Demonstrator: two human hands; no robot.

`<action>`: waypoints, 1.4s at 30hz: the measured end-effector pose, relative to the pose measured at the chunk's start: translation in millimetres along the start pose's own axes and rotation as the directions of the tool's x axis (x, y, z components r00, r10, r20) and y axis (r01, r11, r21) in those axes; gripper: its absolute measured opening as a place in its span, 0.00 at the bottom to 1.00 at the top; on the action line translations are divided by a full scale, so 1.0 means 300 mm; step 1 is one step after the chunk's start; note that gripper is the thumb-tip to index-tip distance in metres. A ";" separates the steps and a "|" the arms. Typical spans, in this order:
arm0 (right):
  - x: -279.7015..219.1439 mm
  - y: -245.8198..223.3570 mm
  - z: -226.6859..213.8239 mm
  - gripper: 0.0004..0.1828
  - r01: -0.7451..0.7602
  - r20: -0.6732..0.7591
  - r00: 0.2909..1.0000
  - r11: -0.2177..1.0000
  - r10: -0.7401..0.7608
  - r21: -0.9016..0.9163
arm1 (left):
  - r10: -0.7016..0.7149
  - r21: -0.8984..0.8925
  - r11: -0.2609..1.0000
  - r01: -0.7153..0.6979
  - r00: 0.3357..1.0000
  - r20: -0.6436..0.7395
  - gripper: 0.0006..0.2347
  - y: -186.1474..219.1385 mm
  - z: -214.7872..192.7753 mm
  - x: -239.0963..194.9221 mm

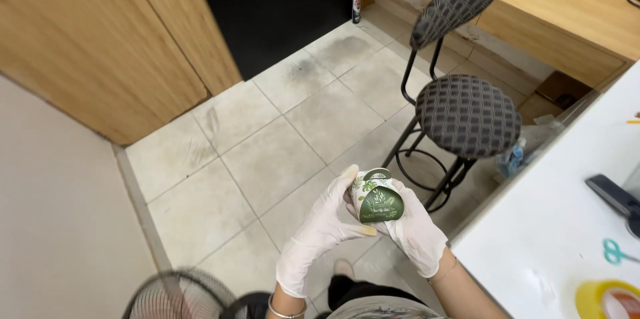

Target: Move packaged candle products from a display shelf to a workbench area.

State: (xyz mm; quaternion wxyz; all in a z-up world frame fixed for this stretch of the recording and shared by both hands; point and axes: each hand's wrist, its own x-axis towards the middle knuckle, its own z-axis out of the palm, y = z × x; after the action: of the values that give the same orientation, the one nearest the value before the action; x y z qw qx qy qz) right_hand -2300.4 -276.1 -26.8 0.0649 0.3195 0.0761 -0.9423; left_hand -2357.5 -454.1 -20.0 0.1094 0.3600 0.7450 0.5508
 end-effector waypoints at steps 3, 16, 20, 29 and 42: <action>0.192 -0.106 0.114 0.29 0.111 0.118 0.988 0.991 -0.102 -0.071 | -0.047 0.007 0.999 0.047 0.998 0.032 0.45 -0.083 -0.097 0.218; 0.905 -0.452 0.543 0.23 0.208 -0.078 0.975 0.978 -0.207 0.005 | -0.026 -0.045 0.998 0.035 0.983 0.184 0.45 -0.572 -0.414 1.079; 1.110 -0.571 0.772 0.26 0.261 -0.063 0.965 0.943 -0.253 0.208 | -0.010 -0.049 0.999 0.024 0.965 0.261 0.45 -0.653 -0.554 1.417; 1.518 -0.942 1.017 0.26 0.498 -0.138 0.866 0.856 -0.481 0.140 | 0.094 -0.119 0.992 -0.049 0.910 0.404 0.44 -0.853 -0.619 2.074; 1.970 -1.826 1.238 0.34 0.333 -0.094 0.941 0.830 -0.326 0.448 | 0.160 -0.107 0.987 -0.123 0.858 0.487 0.45 -1.061 -0.381 3.113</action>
State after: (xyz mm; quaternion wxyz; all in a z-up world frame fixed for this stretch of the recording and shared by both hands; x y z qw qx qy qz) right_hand -3079.5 148.6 -41.2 -0.1761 0.3143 -0.0937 -0.9281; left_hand -3223.3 32.0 -45.8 0.2684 0.5386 0.6433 0.4733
